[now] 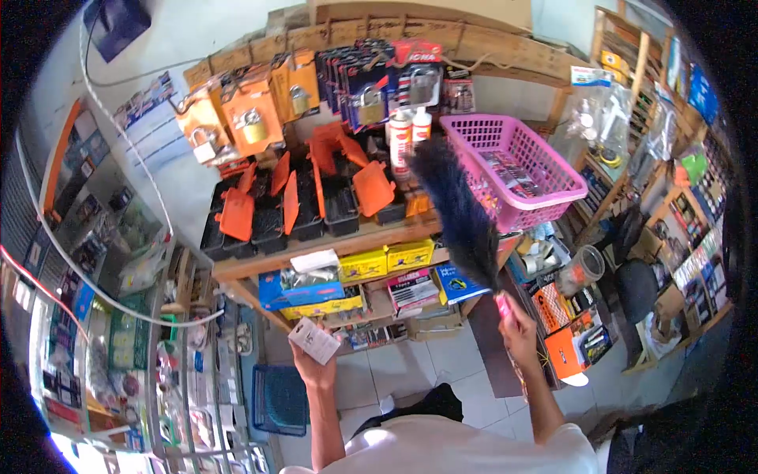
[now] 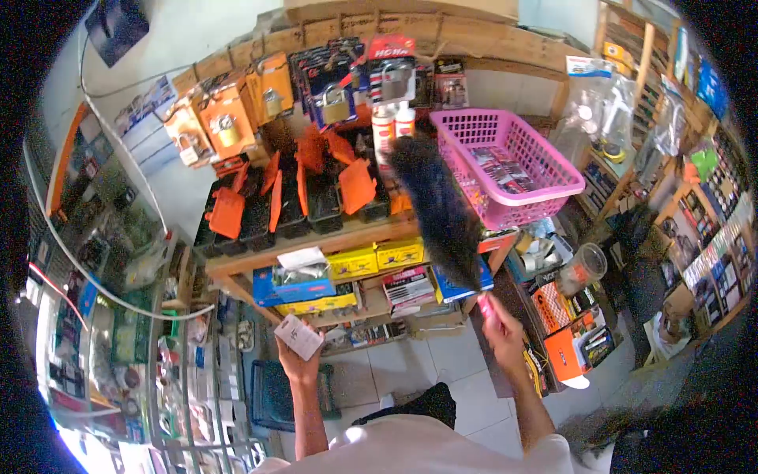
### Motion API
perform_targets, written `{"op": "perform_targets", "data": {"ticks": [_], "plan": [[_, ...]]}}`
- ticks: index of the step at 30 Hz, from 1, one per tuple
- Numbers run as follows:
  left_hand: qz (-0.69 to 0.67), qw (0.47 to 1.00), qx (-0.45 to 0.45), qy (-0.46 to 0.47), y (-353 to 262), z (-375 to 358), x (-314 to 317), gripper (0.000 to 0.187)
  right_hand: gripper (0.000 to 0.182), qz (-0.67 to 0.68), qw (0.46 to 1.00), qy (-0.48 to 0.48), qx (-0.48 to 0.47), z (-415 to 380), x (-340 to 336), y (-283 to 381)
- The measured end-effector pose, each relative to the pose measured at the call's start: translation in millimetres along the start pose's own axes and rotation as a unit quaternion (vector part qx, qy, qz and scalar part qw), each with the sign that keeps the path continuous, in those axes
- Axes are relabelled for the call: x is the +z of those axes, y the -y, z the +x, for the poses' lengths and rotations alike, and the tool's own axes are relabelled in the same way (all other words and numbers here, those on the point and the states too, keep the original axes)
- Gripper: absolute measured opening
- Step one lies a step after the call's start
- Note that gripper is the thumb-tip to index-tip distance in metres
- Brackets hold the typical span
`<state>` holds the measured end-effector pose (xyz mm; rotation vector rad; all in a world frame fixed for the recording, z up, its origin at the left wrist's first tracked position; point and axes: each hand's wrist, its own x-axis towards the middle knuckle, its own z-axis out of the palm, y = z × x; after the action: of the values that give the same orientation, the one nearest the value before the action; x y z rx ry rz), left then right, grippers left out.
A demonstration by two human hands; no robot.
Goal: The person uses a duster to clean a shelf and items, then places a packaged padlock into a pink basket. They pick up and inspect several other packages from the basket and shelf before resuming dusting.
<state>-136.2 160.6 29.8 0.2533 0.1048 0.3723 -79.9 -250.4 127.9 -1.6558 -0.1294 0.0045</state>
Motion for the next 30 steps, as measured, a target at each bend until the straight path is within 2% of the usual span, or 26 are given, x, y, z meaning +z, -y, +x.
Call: {"op": "perform_targets", "data": {"ticks": [1, 2, 4, 5, 6, 8, 9, 11, 12, 13, 14, 15, 16, 17, 18, 19, 20, 21, 22, 24, 25, 26, 28, 29, 30], "plan": [[0.006, 0.998, 0.004, -0.069, 3, -5, 18, 0.05, 0.048, -0.006, 0.999, -0.021, -0.026, 11, -3, -1], [0.008, 0.998, -0.001, -0.06, 3, -2, 18, 0.05, 0.048, -0.003, 0.999, -0.029, -0.031, 24, 0, -4], [0.007, 0.999, -0.035, 0.036, 1, -6, 8, 0.048, 0.047, 0.005, 0.99, -0.08, -0.113, 50, 10, -7], [0.013, 0.996, -0.047, 0.078, 1, -8, 7, 0.049, 0.043, -0.015, 0.993, -0.069, -0.089, 57, 10, -3], [0.015, 0.995, -0.053, 0.082, 2, -8, 3, 0.049, 0.043, -0.014, 0.993, -0.077, -0.091, 67, 13, 1], [0.006, 0.993, -0.086, 0.086, 5, -5, -5, 0.044, 0.042, 0.074, 0.996, -0.037, 0.014, 93, 21, 10], [0.006, 0.991, -0.095, 0.09, 9, -6, -8, 0.044, 0.043, 0.067, 0.997, -0.018, 0.014, 113, 23, 3], [0.084, 0.994, -0.07, 0.004, 20, -4, -8, 0.037, 0.045, 0.045, 0.999, 0.013, 0.017, 147, 20, -9], [0.086, 0.993, -0.078, 0.009, 25, -4, -5, 0.037, 0.046, 0.032, 0.999, 0.026, 0.022, 158, 17, -12], [0.154, 0.987, -0.053, -0.011, 32, -4, -1, 0.038, 0.046, 0.033, 0.999, 0.019, 0.021, 175, 16, -23], [0.221, 0.974, -0.024, -0.031, 38, -6, 3, 0.04, 0.045, -0.032, 0.999, 0.0, -0.015, 194, 16, -37], [0.222, 0.974, -0.024, -0.029, 40, -8, 10, 0.04, 0.043, -0.096, 0.994, -0.015, -0.051, 203, 17, -43], [0.201, 0.979, -0.037, -0.002, 40, -10, 21, 0.046, 0.043, -0.095, 0.994, -0.014, -0.054, 198, 17, -35], [0.179, 0.982, -0.047, 0.025, 41, -11, 28, 0.054, 0.047, -0.188, 0.981, -0.024, -0.039, 186, 17, -17], [0.178, 0.983, -0.042, 0.025, 42, -10, 30, 0.054, 0.05, -0.278, 0.96, -0.034, -0.023, 179, 17, -7], [0.246, 0.968, -0.029, 0.04, 43, -9, 32, 0.058, 0.056, -0.313, 0.944, -0.055, -0.085, 176, 12, -13], [0.312, 0.948, -0.015, 0.054, 46, -7, 35, 0.062, 0.059, -0.409, 0.899, -0.074, -0.141, 166, 6, -19], [0.314, 0.948, -0.012, 0.058, 48, -12, 55, 0.064, 0.062, -0.498, 0.839, -0.093, -0.199, 152, 5, -20], [0.309, 0.949, -0.002, 0.058, 49, -8, 57, 0.064, 0.068, -0.541, 0.806, -0.086, -0.223, 112, 15, 20], [0.451, 0.885, 0.047, 0.105, 54, 1, 60, 0.066, 0.071, -0.493, 0.84, -0.112, -0.198, 78, 31, 51], [0.489, 0.864, 0.034, 0.111, 55, -4, 88, 0.066, 0.071, -0.486, 0.833, -0.083, -0.25, 65, 39, 74], [0.485, 0.867, 0.037, 0.11, 63, 0, 103, 0.066, 0.07, -0.479, 0.824, -0.054, -0.297, 58, 47, 87], [0.497, 0.83, 0.123, 0.22, 79, 5, 132, 0.064, 0.066, -0.307, 0.872, 0.161, -0.347, 63, 65, 93], [0.491, 0.824, 0.141, 0.244, 87, 9, 152, 0.064, 0.059, -0.28, 0.875, 0.227, -0.323, 54, 76, 105], [0.485, 0.818, 0.158, 0.268, 93, 11, 176, 0.063, 0.05, -0.256, 0.86, 0.217, -0.384, 52, 90, 111]]}}
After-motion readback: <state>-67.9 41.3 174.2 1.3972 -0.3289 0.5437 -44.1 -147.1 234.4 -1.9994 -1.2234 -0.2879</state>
